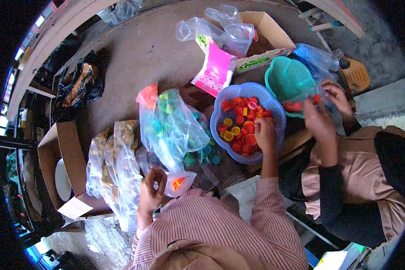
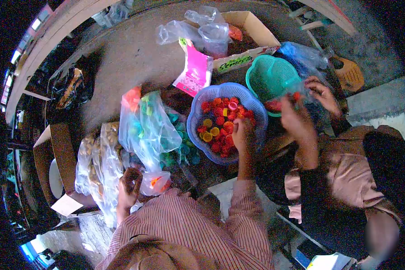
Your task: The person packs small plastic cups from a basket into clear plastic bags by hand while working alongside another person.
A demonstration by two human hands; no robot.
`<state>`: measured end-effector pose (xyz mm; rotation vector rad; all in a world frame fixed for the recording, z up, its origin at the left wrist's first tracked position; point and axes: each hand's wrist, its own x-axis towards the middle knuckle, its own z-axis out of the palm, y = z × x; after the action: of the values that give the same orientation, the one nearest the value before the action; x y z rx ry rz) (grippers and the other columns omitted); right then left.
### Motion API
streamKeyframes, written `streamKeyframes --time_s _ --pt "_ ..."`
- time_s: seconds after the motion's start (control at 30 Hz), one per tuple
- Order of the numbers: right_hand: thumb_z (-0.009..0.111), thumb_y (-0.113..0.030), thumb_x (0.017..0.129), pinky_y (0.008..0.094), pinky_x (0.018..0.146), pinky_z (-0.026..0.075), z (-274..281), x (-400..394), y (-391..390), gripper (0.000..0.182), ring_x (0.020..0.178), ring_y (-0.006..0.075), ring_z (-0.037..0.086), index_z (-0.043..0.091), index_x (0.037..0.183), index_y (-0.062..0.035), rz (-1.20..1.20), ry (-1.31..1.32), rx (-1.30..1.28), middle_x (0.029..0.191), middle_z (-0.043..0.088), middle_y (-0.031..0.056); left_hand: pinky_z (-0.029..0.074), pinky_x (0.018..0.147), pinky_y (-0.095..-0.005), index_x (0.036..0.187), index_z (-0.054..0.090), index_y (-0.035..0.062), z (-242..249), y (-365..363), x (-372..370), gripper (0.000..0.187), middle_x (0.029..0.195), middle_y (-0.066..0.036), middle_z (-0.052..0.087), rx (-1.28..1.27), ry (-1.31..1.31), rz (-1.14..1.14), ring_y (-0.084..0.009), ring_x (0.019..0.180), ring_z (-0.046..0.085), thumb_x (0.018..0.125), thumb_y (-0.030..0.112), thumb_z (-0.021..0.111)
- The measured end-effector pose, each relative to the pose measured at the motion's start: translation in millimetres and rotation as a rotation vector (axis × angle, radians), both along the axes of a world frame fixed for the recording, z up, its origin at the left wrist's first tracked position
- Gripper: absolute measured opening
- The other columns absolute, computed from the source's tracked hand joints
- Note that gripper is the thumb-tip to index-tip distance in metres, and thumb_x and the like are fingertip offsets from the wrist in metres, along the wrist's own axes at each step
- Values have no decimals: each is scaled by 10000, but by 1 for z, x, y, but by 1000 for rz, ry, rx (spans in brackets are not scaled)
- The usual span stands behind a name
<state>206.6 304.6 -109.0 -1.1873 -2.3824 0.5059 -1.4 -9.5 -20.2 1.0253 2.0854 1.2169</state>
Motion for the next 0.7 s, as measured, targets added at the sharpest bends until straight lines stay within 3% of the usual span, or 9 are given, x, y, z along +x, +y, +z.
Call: streamKeyframes --time_s 0.07,0.17,0.3,0.4,0.47,0.5,0.57,0.6,0.7 --pt "614 11 622 382 689 418 -7 -11 6 184 762 319 522 532 781 -34 30 27 122 753 543 131 412 567 -253 839 495 -35 1 2 0 85 696 -96 546 -6 -17 3 -140 576 501 761 -31 527" --pt "656 -51 648 386 681 437 1 -18 3 179 775 316 541 552 792 -25 81 -167 -13 825 555 149 411 565 -255 838 496 -33 4 3 0 88 692 -97 543 32 62 -38 -143 574 501 755 -32 525" --pt "683 -36 615 362 654 454 -2 -9 0 207 743 290 561 561 781 -19 136 -34 -51 773 564 133 415 566 -259 836 492 -37 4 -1 2 83 692 -100 541 33 8 -12 -148 577 506 759 -30 523" --pt "685 -1 582 346 668 440 2 -1 -16 221 726 252 544 543 746 -35 26 166 -78 724 553 85 415 563 -257 833 488 -41 5 -3 4 79 689 -103 539 55 16 -16 -144 578 509 762 -30 522" --pt "708 -49 638 306 614 468 2 1 -25 204 719 181 540 537 747 -24 -209 427 -61 724 548 48 415 562 -255 831 486 -42 8 -3 5 78 687 -103 539 60 27 -21 -140 578 509 762 -31 521" --pt "708 -49 638 306 614 468 -2 3 -27 204 719 181 540 537 747 -24 -205 428 -57 724 548 48 415 561 -256 828 484 -42 9 -3 5 76 686 -103 538 61 17 -19 -139 578 509 763 -30 522" --pt "693 -152 718 244 518 466 -13 6 -30 211 577 128 577 564 821 -21 -513 719 -136 727 582 52 415 560 -256 826 482 -42 10 -5 7 75 685 -104 537 63 10 -16 -139 578 509 764 -29 523" --pt "677 -187 745 216 476 445 -8 3 -38 242 527 108 547 545 867 -25 -522 850 -122 725 569 45 415 561 -256 823 481 -41 11 -5 8 74 686 -102 538 43 9 -5 -139 578 509 766 -26 525" --pt "668 -141 750 227 490 481 27 -11 -68 257 614 124 540 493 906 -36 -671 936 -327 804 534 50 415 562 -255 821 482 -39 11 -5 9 72 689 -101 539 41 26 1 -142 579 508 769 -20 527"
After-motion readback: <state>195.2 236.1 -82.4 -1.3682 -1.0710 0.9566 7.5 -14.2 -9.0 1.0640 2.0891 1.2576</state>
